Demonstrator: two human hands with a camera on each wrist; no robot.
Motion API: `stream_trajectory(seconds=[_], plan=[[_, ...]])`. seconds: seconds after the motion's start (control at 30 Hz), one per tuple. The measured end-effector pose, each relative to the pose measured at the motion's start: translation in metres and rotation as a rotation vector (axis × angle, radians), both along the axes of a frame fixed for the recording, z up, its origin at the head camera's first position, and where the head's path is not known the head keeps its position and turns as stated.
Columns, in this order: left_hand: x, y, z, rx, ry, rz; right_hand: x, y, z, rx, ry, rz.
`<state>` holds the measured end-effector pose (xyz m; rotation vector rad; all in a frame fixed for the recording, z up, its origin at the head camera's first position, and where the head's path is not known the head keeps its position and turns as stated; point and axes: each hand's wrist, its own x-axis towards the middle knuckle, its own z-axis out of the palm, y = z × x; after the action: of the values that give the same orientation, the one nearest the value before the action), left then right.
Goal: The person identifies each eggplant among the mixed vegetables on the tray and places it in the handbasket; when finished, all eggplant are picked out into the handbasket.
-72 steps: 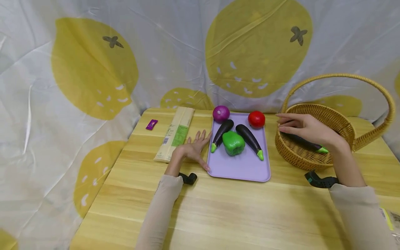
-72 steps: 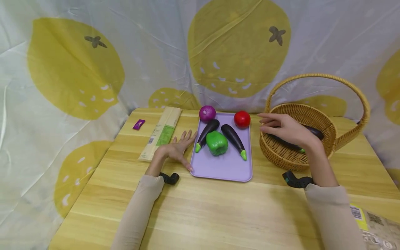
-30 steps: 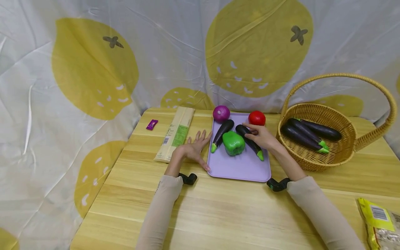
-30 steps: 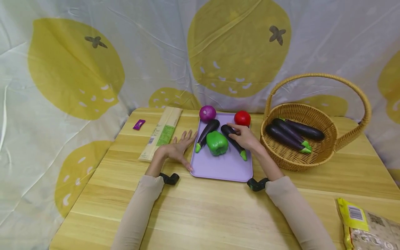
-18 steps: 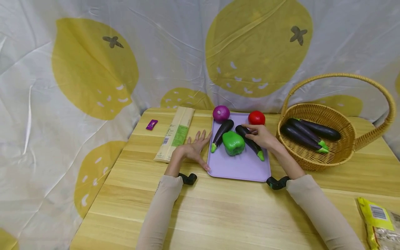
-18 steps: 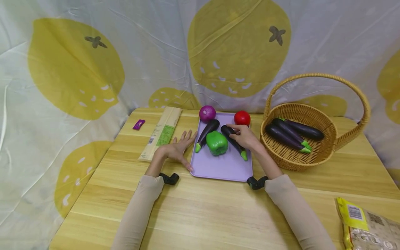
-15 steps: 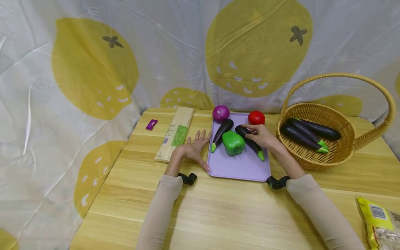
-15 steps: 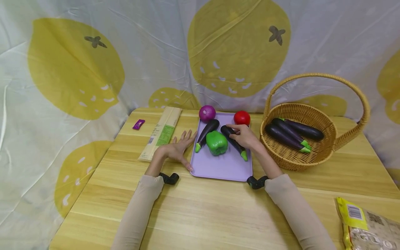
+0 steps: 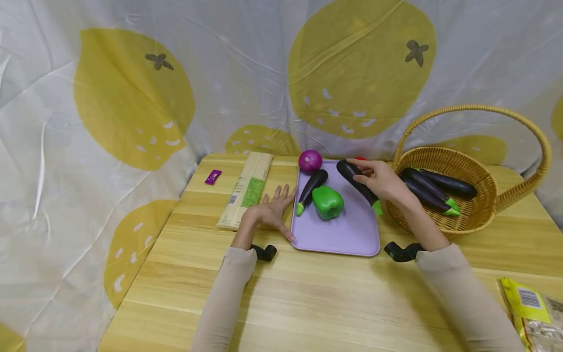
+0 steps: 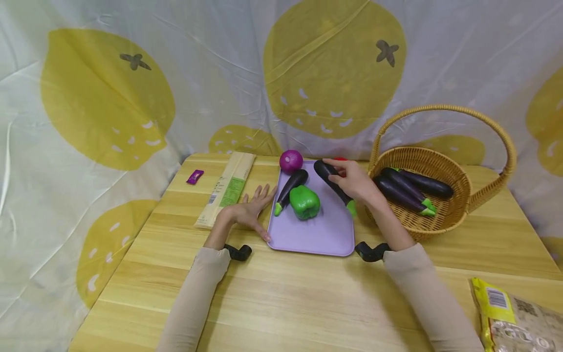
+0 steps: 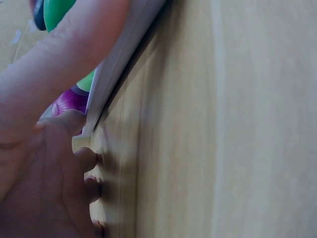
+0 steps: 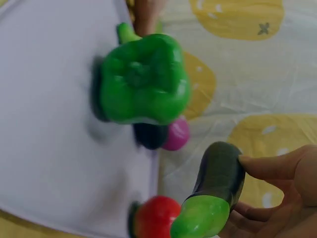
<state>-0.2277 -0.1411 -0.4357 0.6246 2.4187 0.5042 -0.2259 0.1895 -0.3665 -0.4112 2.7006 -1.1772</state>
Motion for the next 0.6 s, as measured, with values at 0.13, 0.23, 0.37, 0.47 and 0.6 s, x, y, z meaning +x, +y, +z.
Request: stream_trajectory(seconds=[0.13,0.23,0.37,0.47,0.6], plan=[[0.000,0.000,-0.001,-0.006,0.001,0.000,0.000,0.012,0.023,-0.014,-0.028,0.005],[0.000,0.000,-0.002,-0.007,0.002,0.002,-0.003,0.026,0.037,0.001,-0.065,0.022],[0.000,-0.001,-0.002,-0.006,0.000,0.004,-0.006,0.047,0.053,0.062,-0.049,0.044],[0.000,-0.001,-0.002,-0.005,0.002,0.005,-0.007,0.064,0.061,0.096,-0.021,0.063],[0.000,-0.001,-0.002,-0.007,0.004,0.002,-0.010,0.086,0.065,0.116,-0.016,0.119]])
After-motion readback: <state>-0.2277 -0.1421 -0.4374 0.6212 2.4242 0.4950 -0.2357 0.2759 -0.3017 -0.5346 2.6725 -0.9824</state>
